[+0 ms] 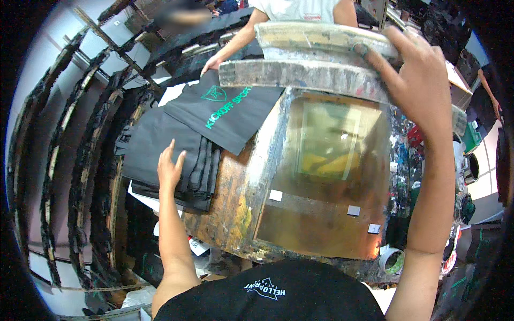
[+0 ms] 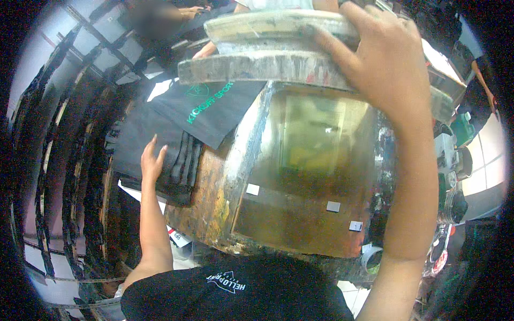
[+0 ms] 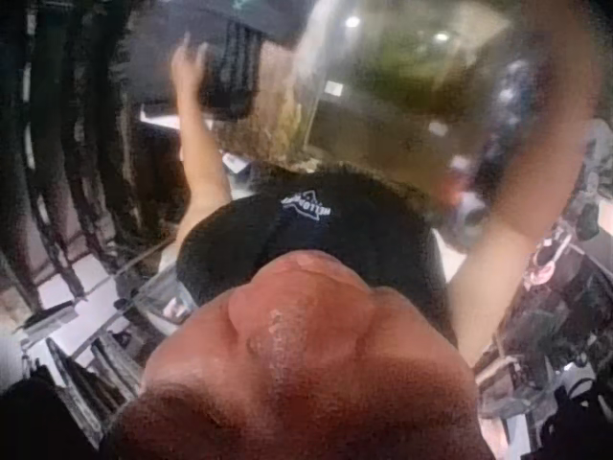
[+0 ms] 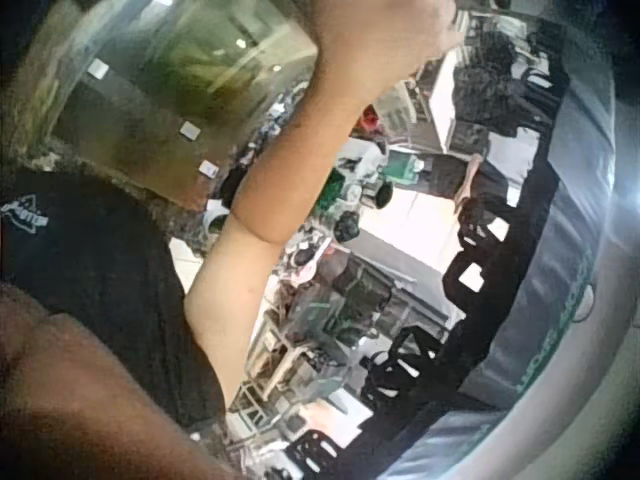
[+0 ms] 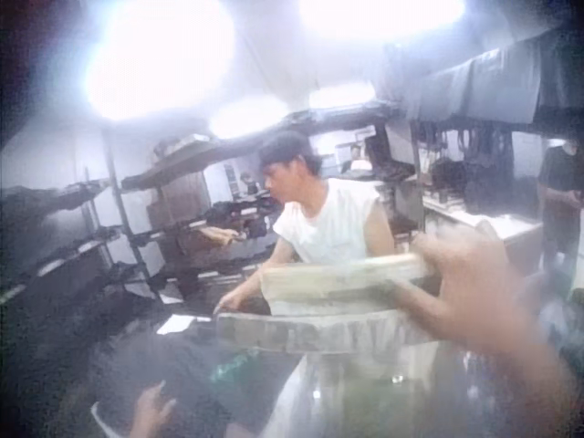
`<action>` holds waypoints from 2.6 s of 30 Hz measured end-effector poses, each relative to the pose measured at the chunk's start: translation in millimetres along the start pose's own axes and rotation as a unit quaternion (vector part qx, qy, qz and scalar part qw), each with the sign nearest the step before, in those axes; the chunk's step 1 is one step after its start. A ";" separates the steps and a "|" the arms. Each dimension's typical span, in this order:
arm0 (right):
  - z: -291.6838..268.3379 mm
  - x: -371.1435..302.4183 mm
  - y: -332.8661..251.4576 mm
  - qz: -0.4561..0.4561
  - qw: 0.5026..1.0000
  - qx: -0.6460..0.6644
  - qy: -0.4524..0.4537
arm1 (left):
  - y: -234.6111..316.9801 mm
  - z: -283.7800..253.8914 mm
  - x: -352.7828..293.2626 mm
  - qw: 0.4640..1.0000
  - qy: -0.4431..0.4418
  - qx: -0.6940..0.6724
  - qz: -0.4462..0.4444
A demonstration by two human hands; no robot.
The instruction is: The person performs screen printing on black tote bags by placing a bag on the printing board, lowering a screen over it, and using a squeegee to spread green ink across the design.
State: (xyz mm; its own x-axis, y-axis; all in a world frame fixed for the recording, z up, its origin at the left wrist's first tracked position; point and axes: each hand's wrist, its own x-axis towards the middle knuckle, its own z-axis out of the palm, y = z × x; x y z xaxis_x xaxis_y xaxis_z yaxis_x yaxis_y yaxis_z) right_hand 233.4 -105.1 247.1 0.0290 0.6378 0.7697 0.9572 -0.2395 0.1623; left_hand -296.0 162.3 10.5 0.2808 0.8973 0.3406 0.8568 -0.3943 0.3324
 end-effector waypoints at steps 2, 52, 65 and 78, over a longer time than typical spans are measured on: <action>-2.9 2.4 4.5 0.005 1.000 0.003 -0.020 | -3.5 -14.7 -33.0 0.997 -0.005 0.059 0.041; -41.4 0.6 1.2 0.047 0.978 0.046 -0.197 | 305.5 112.2 -173.5 0.902 -0.323 0.056 0.280; -27.3 1.7 3.9 0.052 0.990 0.045 -0.125 | 372.6 187.7 -162.9 0.880 -0.217 -0.027 0.422; -29.1 9.3 -1.7 0.059 0.979 0.067 -0.183 | 376.9 170.8 -203.1 0.884 -0.214 -0.082 0.407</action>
State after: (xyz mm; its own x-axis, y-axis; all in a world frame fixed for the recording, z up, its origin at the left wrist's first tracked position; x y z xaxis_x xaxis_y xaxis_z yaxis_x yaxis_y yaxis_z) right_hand 223.6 -120.0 271.9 0.2196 0.8372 0.5008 0.9694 -0.2451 -0.0153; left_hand 43.9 -134.6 -83.6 0.9435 0.2827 0.1728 0.2316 -0.9357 0.2661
